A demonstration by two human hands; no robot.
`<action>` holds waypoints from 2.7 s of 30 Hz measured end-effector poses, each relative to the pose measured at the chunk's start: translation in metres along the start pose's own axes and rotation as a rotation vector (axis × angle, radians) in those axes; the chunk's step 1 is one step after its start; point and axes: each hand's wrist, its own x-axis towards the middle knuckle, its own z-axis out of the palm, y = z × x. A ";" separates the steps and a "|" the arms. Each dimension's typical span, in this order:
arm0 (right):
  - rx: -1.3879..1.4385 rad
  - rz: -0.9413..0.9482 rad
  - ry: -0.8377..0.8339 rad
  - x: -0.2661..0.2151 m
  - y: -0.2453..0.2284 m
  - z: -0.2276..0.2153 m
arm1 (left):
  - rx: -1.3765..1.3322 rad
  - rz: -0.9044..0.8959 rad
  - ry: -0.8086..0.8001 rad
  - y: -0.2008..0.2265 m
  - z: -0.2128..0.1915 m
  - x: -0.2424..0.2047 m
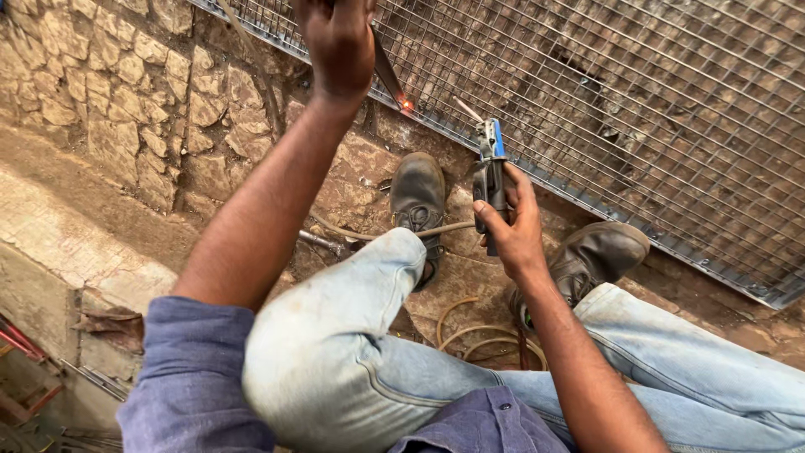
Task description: The person welds metal bars to a metal mesh grid. They position the bars by hand and use a welding torch to secure them at multiple points along the grid while sitting on the ground.
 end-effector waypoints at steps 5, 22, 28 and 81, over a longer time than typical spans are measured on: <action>-0.099 0.179 -0.010 0.021 0.011 0.006 | -0.455 -0.162 0.052 0.033 -0.024 0.035; -0.133 0.237 -0.080 0.045 0.032 0.030 | -1.114 -0.580 0.038 0.055 -0.057 0.058; -0.115 0.253 -0.091 0.043 0.032 0.034 | -1.108 -0.538 0.057 0.055 -0.059 0.052; -0.504 0.061 -0.103 0.066 0.073 0.058 | -0.888 -0.622 0.219 0.087 -0.048 0.045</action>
